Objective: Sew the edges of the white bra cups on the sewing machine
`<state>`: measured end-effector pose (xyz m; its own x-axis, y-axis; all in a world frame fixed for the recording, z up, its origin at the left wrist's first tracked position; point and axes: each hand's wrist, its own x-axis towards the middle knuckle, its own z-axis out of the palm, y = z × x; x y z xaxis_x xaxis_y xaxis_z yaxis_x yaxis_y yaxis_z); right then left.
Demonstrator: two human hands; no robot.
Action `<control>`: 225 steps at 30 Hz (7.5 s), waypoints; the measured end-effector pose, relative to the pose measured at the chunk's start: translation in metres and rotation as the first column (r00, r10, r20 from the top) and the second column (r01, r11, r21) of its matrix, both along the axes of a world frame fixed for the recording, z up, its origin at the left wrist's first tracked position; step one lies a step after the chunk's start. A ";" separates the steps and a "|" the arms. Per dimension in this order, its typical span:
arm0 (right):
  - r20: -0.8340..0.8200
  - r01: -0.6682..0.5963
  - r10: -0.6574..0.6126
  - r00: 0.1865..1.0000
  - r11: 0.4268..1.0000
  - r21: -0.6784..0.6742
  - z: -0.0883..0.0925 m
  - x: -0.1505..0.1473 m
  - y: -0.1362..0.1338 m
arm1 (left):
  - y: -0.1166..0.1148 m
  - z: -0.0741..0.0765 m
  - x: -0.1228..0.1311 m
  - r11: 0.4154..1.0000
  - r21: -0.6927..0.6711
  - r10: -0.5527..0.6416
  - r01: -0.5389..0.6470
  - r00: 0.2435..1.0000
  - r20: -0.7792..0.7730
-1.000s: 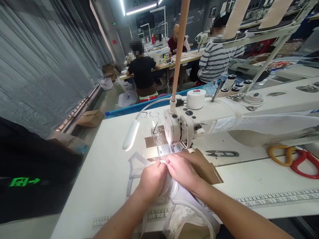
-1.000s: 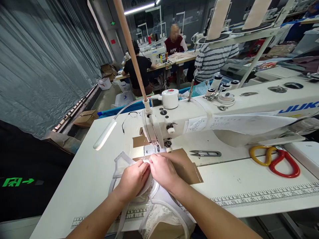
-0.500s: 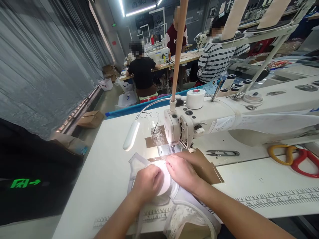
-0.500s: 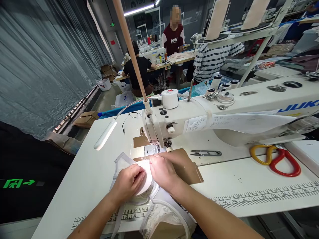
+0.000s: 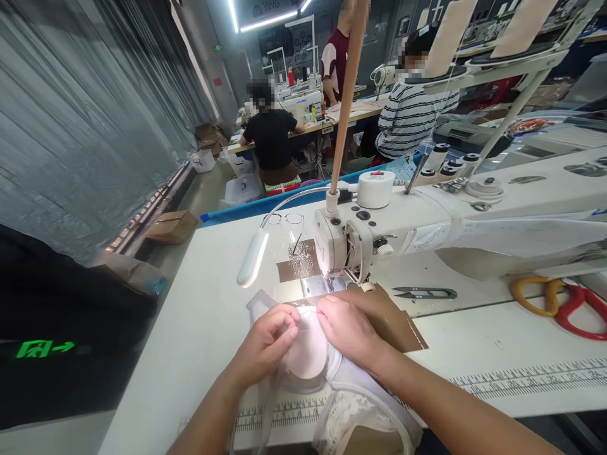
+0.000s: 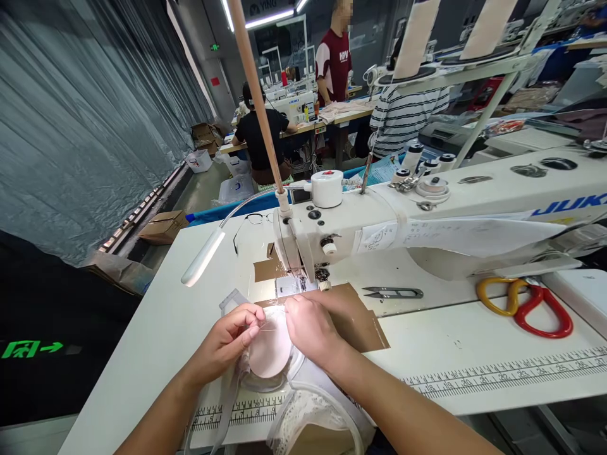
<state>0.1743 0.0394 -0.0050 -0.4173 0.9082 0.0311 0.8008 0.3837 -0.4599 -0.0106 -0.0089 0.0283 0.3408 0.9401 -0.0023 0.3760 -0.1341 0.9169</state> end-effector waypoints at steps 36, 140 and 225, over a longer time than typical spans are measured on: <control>0.200 0.000 0.016 0.980 0.997 -0.082 0.016 -0.011 0.004 | -0.026 -0.017 0.028 0.986 0.081 0.162 -0.144 0.943 -0.292; 0.257 -0.098 0.011 0.966 0.940 0.328 -0.012 0.152 0.013 | -0.006 -0.034 0.029 0.963 -0.013 0.269 -0.269 0.963 -0.030; 0.057 -0.194 0.190 0.980 0.850 0.489 -0.010 0.044 -0.001 | -0.002 -0.038 0.026 0.954 -0.024 0.299 -0.298 0.954 0.014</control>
